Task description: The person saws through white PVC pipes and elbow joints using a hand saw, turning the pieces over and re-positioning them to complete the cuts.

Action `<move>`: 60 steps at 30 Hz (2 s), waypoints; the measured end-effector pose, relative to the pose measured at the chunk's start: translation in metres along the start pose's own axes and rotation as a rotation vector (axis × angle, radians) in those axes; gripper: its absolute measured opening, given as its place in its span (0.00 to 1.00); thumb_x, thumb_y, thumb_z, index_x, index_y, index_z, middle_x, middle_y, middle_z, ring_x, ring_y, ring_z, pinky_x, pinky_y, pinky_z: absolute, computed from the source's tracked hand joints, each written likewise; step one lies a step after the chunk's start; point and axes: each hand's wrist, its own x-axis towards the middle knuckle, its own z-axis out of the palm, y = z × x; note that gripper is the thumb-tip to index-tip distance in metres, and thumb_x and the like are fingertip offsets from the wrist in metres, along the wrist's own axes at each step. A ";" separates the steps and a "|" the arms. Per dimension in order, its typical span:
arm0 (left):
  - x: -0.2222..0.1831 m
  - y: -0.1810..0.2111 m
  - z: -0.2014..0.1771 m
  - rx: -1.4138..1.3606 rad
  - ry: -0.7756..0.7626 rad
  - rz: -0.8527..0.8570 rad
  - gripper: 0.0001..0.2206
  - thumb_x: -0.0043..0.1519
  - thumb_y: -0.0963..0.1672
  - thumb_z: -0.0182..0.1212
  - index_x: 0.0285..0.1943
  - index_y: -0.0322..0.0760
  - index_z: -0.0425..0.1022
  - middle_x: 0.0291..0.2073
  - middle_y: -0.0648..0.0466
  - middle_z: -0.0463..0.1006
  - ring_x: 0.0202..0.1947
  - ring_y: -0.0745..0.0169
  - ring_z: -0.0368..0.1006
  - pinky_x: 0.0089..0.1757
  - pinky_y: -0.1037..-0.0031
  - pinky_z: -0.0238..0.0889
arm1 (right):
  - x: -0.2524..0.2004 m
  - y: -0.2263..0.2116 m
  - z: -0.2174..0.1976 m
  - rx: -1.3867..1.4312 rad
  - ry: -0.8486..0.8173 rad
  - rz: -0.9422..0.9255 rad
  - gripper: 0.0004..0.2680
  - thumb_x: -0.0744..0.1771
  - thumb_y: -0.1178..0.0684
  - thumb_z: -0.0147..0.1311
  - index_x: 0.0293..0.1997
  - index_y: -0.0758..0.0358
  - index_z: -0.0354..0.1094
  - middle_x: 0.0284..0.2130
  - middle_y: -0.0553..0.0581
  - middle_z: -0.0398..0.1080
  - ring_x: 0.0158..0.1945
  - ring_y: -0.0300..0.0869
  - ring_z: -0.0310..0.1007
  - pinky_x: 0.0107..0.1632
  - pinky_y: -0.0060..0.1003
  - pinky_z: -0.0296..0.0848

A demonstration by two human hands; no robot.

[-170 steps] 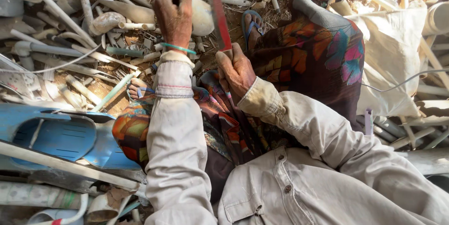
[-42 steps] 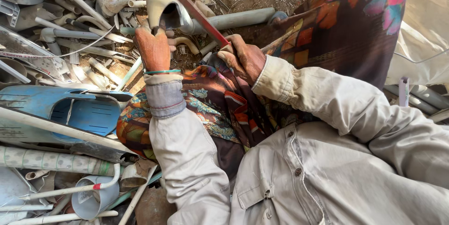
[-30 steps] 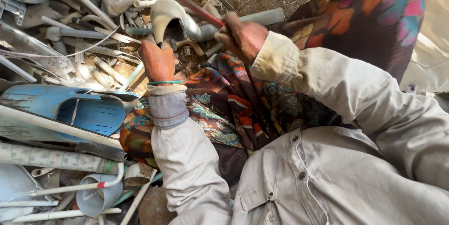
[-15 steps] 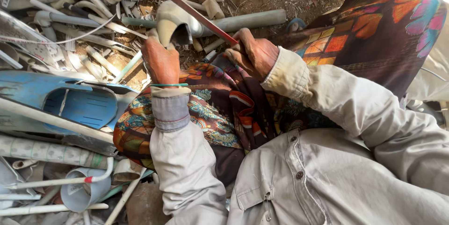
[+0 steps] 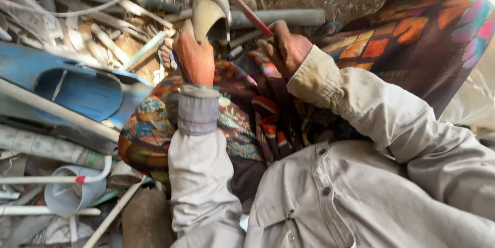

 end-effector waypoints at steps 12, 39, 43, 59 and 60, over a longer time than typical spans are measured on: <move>0.005 -0.009 0.012 -0.107 0.158 0.139 0.17 0.56 0.35 0.61 0.56 0.25 0.74 0.45 0.32 0.79 0.47 0.31 0.76 0.46 0.53 0.69 | 0.030 -0.020 -0.013 -0.385 -0.106 0.242 0.09 0.74 0.48 0.48 0.48 0.64 0.56 0.24 0.65 0.69 0.28 0.61 0.72 0.30 0.53 0.67; 0.013 -0.007 0.016 -0.521 -0.195 -0.284 0.05 0.62 0.36 0.58 0.46 0.27 0.71 0.23 0.52 0.76 0.17 0.68 0.75 0.17 0.77 0.64 | 0.047 -0.020 -0.016 -0.303 -0.111 0.259 0.18 0.75 0.39 0.40 0.44 0.67 0.64 0.23 0.64 0.64 0.25 0.50 0.64 0.31 0.48 0.62; 0.011 -0.007 0.014 -0.469 -0.191 -0.244 0.06 0.61 0.36 0.58 0.45 0.27 0.72 0.23 0.52 0.78 0.18 0.68 0.78 0.18 0.79 0.69 | 0.041 -0.031 -0.016 -0.302 -0.136 0.391 0.16 0.73 0.41 0.37 0.43 0.65 0.64 0.20 0.63 0.63 0.22 0.50 0.64 0.28 0.49 0.63; 0.021 -0.044 0.041 -0.662 -0.188 -0.285 0.07 0.61 0.35 0.57 0.47 0.27 0.69 0.23 0.51 0.76 0.17 0.64 0.77 0.18 0.76 0.66 | 0.046 -0.064 -0.024 -0.361 -0.232 0.353 0.14 0.74 0.43 0.38 0.48 0.63 0.65 0.20 0.67 0.64 0.23 0.56 0.69 0.31 0.53 0.66; 0.021 -0.042 0.041 -0.669 -0.202 -0.282 0.08 0.60 0.35 0.56 0.47 0.27 0.68 0.23 0.52 0.75 0.17 0.64 0.76 0.18 0.76 0.65 | 0.047 -0.063 -0.021 -0.342 -0.227 0.335 0.14 0.73 0.43 0.39 0.49 0.63 0.65 0.21 0.67 0.66 0.24 0.56 0.70 0.30 0.53 0.66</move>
